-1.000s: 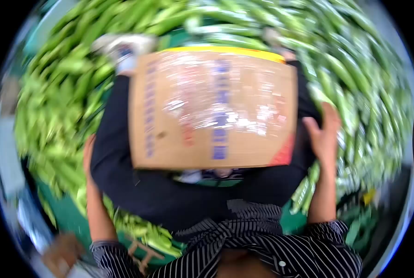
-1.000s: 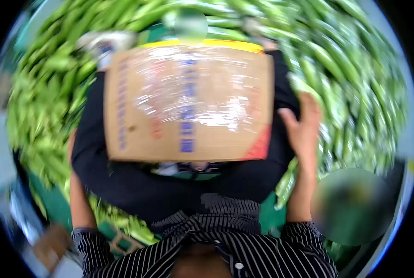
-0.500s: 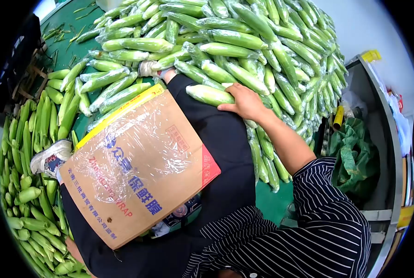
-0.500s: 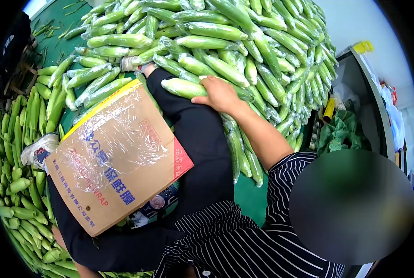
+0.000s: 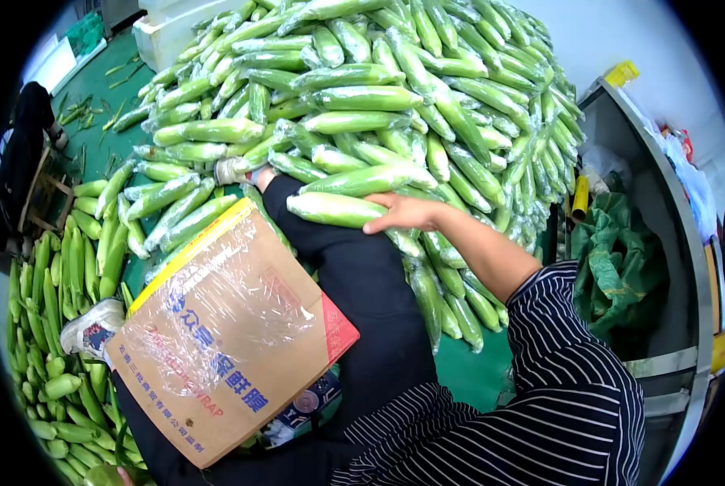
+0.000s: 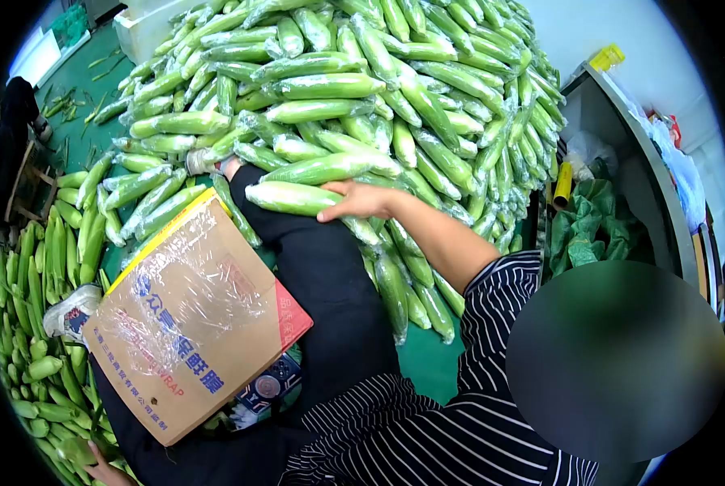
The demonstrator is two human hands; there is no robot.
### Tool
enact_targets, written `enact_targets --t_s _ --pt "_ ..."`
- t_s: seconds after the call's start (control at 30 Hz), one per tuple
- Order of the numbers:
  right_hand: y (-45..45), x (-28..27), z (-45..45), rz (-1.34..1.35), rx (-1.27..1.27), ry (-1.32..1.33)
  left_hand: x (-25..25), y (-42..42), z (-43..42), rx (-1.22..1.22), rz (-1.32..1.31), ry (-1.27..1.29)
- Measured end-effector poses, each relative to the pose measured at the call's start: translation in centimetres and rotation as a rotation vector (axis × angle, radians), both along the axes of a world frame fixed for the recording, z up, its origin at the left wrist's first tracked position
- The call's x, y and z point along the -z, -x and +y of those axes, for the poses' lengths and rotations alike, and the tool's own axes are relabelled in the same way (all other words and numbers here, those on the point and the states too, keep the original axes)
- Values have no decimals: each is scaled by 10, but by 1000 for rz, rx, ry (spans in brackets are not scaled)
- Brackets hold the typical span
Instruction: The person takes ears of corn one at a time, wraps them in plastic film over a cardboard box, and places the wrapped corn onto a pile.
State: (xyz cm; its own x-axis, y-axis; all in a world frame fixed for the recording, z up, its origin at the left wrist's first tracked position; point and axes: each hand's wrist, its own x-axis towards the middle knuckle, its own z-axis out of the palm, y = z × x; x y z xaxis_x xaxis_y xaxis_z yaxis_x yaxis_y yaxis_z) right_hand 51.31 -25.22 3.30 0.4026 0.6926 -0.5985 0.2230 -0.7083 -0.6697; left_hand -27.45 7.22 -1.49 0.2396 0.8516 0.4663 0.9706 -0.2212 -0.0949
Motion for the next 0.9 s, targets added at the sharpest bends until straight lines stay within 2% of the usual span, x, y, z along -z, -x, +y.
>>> enact_targets --t_s 0.03,0.1,0.13,0.17,0.2,0.23,0.27,0.3,0.33,0.37,0.43,0.47,0.53,0.57,0.6,0.63,0.7,0.77,0.8,0.83,0.87,0.9 --pt "5 1 -2 -173 -2 119 -12 -23 -6 -47 -231 112" --pt "-2 22 -22 -17 56 6 -77 -131 -35 -169 -725 242" --pt "0 16 -29 104 119 -7 -77 -139 -36 -42 -742 263" --pt "5 13 -34 235 179 -26 -63 -127 -24 192 -481 227" --pt "17 -10 -32 274 262 44 -36 -104 -4 413 -211 179" --pt "12 0 -38 258 280 11 -17 -99 10 622 70 124" --pt "14 -1 -39 239 260 -65 -59 -187 -40 253 -638 345" --pt "24 5 -46 237 267 -145 -90 -209 -34 605 -39 100" --pt "27 24 -61 261 401 -190 -64 -210 -26 646 -290 57" --pt "44 5 -74 318 454 -262 -33 -211 -20 675 -556 34" --pt "60 17 -124 393 595 -370 -42 -216 -14 814 -532 231" --pt "80 2 -148 420 692 -434 -54 -226 -21 801 -408 190" --pt "102 19 -212 275 919 -470 -66 -249 -38 695 -377 302" --pt "114 0 -220 186 897 -543 -69 -260 -43 635 -365 342" --pt "106 12 -240 -248 808 -446 -65 -269 -38 660 -340 366" --pt "90 22 -257 -499 664 -343 -53 -268 -42 690 -463 328" --pt "62 37 -250 -906 588 -112 -36 -280 -37 673 -487 554" --pt "39 46 -211 -986 569 386 -36 -303 -45 682 -373 587" --pt "28 70 -210 -993 481 476 -31 -307 -49 713 -275 564" --pt "19 100 -219 -988 541 334 -29 -313 -49 748 -173 538" --pt "22 102 -222 -931 588 257 -31 -320 -58 643 2 475" --pt "24 103 -222 -875 615 176 -28 -323 -58 685 -33 489"
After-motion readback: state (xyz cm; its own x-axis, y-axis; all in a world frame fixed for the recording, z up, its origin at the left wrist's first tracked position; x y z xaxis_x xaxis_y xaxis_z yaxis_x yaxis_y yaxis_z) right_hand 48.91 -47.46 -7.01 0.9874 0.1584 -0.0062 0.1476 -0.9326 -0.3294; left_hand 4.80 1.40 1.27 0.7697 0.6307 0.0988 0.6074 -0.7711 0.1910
